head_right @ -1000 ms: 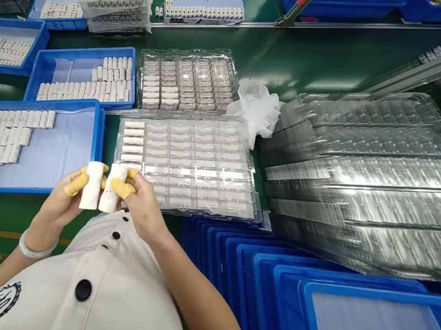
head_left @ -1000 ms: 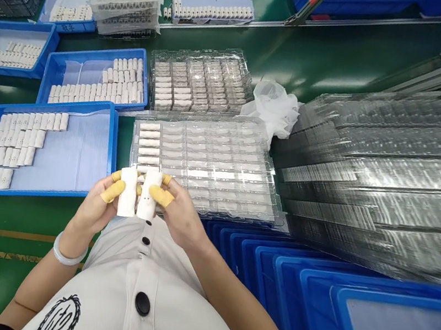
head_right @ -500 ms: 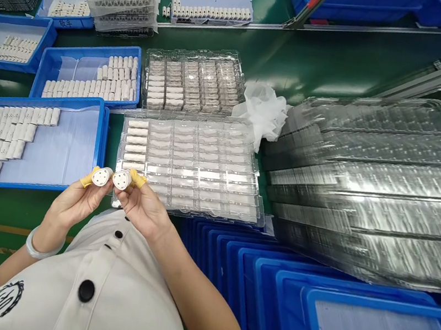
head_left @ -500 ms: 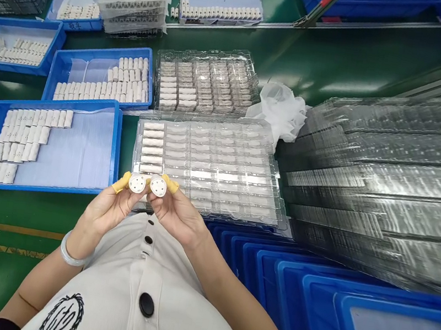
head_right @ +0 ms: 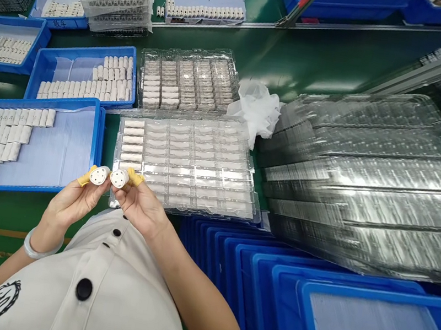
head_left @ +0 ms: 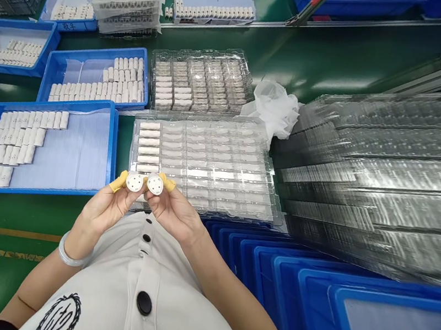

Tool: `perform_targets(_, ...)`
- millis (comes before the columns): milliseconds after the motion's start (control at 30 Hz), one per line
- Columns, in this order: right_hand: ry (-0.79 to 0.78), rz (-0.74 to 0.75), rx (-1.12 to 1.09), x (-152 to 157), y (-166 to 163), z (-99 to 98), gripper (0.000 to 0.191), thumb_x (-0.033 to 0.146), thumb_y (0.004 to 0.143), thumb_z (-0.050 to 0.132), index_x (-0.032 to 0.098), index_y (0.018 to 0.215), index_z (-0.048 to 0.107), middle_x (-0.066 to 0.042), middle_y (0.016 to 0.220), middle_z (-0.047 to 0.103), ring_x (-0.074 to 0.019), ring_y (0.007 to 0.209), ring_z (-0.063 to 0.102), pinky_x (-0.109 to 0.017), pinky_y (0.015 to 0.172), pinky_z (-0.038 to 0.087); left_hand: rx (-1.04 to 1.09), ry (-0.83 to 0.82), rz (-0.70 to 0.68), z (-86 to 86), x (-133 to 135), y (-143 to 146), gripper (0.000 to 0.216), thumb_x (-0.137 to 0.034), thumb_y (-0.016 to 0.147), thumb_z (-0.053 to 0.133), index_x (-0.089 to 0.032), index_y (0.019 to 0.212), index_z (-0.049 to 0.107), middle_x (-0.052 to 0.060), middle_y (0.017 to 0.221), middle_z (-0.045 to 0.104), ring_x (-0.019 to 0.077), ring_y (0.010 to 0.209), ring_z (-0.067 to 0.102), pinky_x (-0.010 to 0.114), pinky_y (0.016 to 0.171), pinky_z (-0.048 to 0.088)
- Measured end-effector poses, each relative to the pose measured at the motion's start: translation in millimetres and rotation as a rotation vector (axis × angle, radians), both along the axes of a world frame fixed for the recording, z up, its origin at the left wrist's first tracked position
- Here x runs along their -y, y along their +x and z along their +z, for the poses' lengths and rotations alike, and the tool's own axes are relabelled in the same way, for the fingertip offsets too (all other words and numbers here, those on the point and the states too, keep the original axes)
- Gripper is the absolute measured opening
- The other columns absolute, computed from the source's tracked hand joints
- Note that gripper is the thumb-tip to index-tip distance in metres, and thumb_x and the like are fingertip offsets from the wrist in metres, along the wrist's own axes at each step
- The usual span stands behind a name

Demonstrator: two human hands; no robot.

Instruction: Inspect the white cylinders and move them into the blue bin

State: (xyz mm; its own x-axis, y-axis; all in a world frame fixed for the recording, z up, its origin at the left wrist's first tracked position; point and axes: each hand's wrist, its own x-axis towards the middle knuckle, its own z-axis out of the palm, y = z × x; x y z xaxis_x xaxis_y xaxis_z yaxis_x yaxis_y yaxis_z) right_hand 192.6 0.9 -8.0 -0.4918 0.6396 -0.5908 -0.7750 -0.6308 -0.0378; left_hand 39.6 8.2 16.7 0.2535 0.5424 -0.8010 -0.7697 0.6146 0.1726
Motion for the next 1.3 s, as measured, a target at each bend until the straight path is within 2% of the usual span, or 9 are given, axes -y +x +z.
perform_targets(133,0.036,0.002,0.007,0.4,-0.4,-2.4,0.018,0.028,0.09,0.06,0.011,0.084,0.064,-0.002,0.072,0.066,-0.0064,0.059,0.063,-0.01,0.05,0.053,-0.015,0.031,-0.022,-1.1,0.8,1.2,0.025,-0.02,0.099,0.034,-0.012,0.095,0.057,0.005,0.083,0.069,0.0118,0.082,0.07,0.02,0.075,0.059)
perform_targets(433,0.053,0.046,0.029,0.7,-2.6,-7.3,0.018,0.028,0.093,0.054,0.013,0.089,0.062,-0.001,0.074,0.065,-0.0049,0.06,0.062,-0.009,0.053,0.052,-0.122,0.102,-0.107,0.3,1.1,1.2,0.025,-0.019,0.098,0.035,-0.014,0.09,0.057,0.003,0.084,0.066,0.0081,0.07,0.067,0.019,0.069,0.058)
perform_targets(633,0.184,0.015,0.115,4.7,-3.4,3.3,0.011,0.026,0.087,0.059,0.016,0.088,0.062,-0.003,0.08,0.069,-0.0116,0.067,0.064,-0.022,0.06,0.056,-0.111,0.295,-0.23,-0.3,3.5,-3.5,0.024,-0.025,0.095,0.043,-0.017,0.104,0.063,0.005,0.088,0.067,0.0124,0.074,0.065,0.026,0.073,0.055)
perform_targets(800,0.297,0.018,0.25,6.8,-2.0,12.9,0.019,0.019,0.078,0.066,0.017,0.095,0.059,-0.001,0.075,0.068,-0.0127,0.062,0.064,-0.024,0.058,0.054,-0.066,0.34,-0.247,-0.6,2.8,-5.2,0.038,-0.034,0.098,0.034,-0.014,0.093,0.066,0.008,0.077,0.064,0.0154,0.071,0.061,0.029,0.069,0.052)
perform_targets(867,0.346,0.036,0.266,7.6,-3.0,14.6,0.023,0.024,0.08,0.066,0.017,0.1,0.059,-0.002,0.073,0.067,-0.0131,0.062,0.064,-0.022,0.055,0.052,-0.044,0.387,-0.27,-1.7,3.0,-4.9,0.042,-0.039,0.098,0.034,-0.013,0.095,0.067,0.007,0.072,0.062,0.0146,0.066,0.059,0.029,0.067,0.051)
perform_targets(967,0.375,0.037,0.217,8.3,-4.9,17.5,0.029,0.039,0.091,0.054,0.017,0.108,0.059,-0.004,0.075,0.067,-0.0127,0.063,0.063,-0.022,0.055,0.05,-0.021,0.449,-0.319,-3.1,3.7,-4.8,0.047,-0.038,0.098,0.033,-0.009,0.086,0.067,0.008,0.067,0.06,0.014,0.061,0.057,0.028,0.065,0.051)
perform_targets(1067,0.336,0.024,0.128,7.9,-4.6,21.7,0.043,0.051,0.097,0.034,0.019,0.112,0.059,-0.005,0.081,0.068,-0.0127,0.066,0.063,-0.024,0.06,0.05,-0.043,0.436,-0.29,-3.6,3.7,-5.9,0.052,-0.036,0.098,0.031,-0.006,0.078,0.067,0.01,0.067,0.061,0.0139,0.061,0.058,0.026,0.064,0.051)
perform_targets(1167,0.299,0.022,0.109,7.2,-2.5,24.7,0.052,0.052,0.099,0.021,0.021,0.117,0.058,-0.006,0.085,0.068,-0.0131,0.069,0.063,-0.025,0.063,0.05,-0.059,0.389,-0.248,-3.0,3.3,-7.1,0.054,-0.034,0.099,0.027,-0.005,0.08,0.068,0.011,0.067,0.062,0.014,0.062,0.06,0.024,0.062,0.051)
perform_targets(1300,0.28,0.038,0.137,6.5,-1.6,24.7,0.05,0.048,0.1,0.019,0.02,0.125,0.053,-0.006,0.09,0.069,-0.0145,0.072,0.065,-0.028,0.065,0.05,-0.043,0.373,-0.223,-0.2,2.9,-6.9,0.051,-0.033,0.099,0.027,-0.006,0.088,0.069,0.01,0.067,0.063,0.0135,0.062,0.061,0.022,0.06,0.051)
